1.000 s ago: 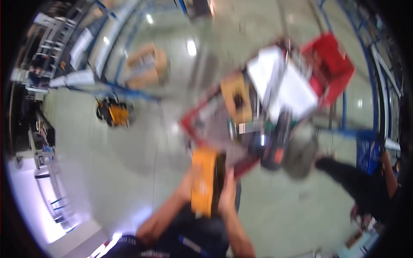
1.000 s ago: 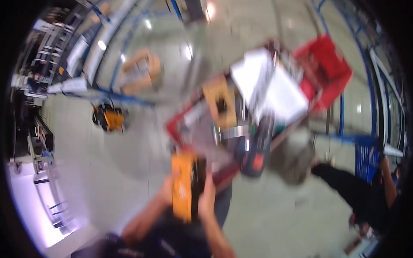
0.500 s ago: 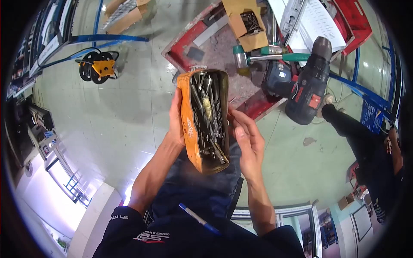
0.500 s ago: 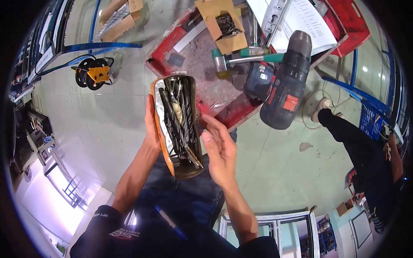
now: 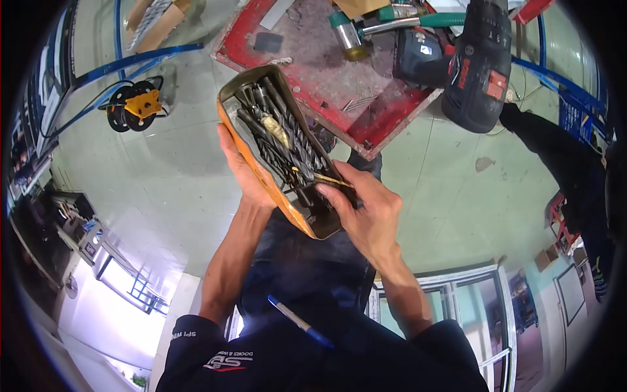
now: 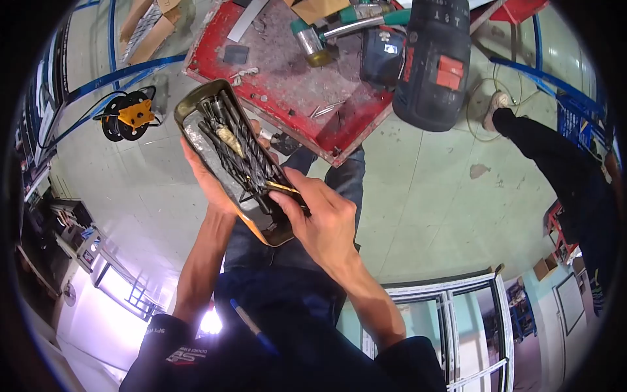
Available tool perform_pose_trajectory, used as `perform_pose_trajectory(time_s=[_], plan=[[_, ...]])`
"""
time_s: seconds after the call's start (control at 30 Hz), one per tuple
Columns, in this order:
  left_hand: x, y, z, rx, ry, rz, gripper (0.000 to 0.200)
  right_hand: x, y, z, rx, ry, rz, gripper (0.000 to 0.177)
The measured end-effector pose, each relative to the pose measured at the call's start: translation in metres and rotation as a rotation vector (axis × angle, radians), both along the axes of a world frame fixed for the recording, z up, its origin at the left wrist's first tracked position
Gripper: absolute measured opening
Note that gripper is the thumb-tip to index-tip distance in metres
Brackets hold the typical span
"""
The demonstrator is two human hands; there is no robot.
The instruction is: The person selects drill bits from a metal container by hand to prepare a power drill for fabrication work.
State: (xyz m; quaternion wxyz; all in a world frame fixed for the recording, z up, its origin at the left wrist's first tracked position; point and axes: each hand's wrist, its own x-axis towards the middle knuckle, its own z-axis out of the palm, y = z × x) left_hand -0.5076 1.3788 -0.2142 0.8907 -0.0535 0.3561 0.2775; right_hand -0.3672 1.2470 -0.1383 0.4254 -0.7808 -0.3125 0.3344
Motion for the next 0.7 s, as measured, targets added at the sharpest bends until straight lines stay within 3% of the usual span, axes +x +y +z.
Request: perform_pose_trajectory(time_s=[0.17, 0.23, 0.6, 0.7], plan=[[0.003, -0.012, 0.004, 0.054, 0.039, 0.016, 0.076, -0.001, -0.004, -0.002, 0.007, -0.081, -0.047, 0.034], [-0.003, -0.013, 0.0, 0.001, -0.006, 0.018, 0.086, -0.001, -0.009, 0.0, 0.041, -0.133, -0.082, 0.031], [0.004, -0.004, 0.008, 0.093, 0.132, 0.027, 0.077, 0.011, -0.014, 0.012, 0.031, -0.248, -0.054, 0.026], [-0.008, -0.004, -0.002, 0.096, 0.055, 0.073, 0.081, 0.009, -0.014, 0.007, 0.044, -0.202, -0.082, 0.025]])
